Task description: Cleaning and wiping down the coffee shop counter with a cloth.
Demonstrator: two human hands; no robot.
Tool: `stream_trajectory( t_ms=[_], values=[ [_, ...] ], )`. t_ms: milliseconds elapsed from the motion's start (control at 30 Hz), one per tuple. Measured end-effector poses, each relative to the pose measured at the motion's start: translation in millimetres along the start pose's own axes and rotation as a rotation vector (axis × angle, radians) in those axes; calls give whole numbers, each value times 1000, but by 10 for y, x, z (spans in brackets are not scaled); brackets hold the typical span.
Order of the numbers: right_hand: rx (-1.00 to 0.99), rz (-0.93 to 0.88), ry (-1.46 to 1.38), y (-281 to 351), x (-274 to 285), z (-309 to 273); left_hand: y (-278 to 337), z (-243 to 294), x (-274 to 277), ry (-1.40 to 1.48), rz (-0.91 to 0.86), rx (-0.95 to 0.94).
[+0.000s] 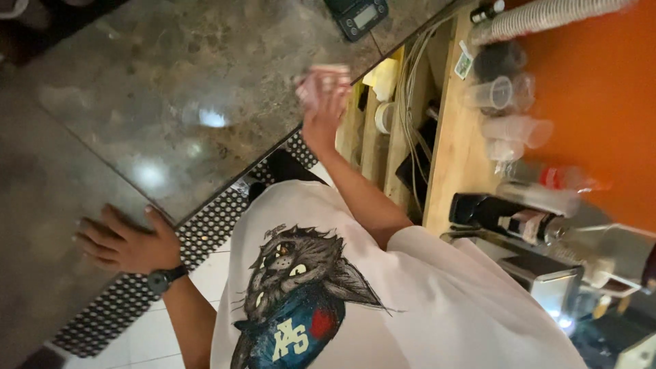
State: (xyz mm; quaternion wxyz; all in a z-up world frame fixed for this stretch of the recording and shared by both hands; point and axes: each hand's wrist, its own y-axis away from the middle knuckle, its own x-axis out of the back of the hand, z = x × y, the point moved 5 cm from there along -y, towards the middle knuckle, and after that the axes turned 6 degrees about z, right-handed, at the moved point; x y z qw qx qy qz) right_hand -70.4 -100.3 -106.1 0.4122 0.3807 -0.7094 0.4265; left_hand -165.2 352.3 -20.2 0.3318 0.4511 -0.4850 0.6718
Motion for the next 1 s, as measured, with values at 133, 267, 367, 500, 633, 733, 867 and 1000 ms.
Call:
stream_trajectory(
  t_ms=[133, 267, 367, 500, 633, 733, 867, 1000],
  values=[
    [-489, 222, -361, -747, -245, 858, -28, 106, 58, 16, -4, -43],
    [-748, 397, -1090, -878, -146, 921, 55, -43, -101, -48, -89, 27],
    [-852, 256, -1061, -311, -85, 354, 41, -149, -235, -22, -218, 101],
    [-834, -92, -1125, 346, -74, -315, -212, 121, -187, -62, -319, -80],
    [-869, 427, -1813, -179, -115, 241, -480, 1140, 87, 177, -420, -367],
    [-962, 103, -1261, -575, -437, 1357, -409, 1715, -68, 174, -465, -545],
    [-833, 284, -1027, -1257, -495, 2076, -182, 2559, -117, 327, -368, -706],
    [-977, 257, -1511, -1117, -57, 1647, -7, 3109, -244, 387, -406, -711]
  ],
)
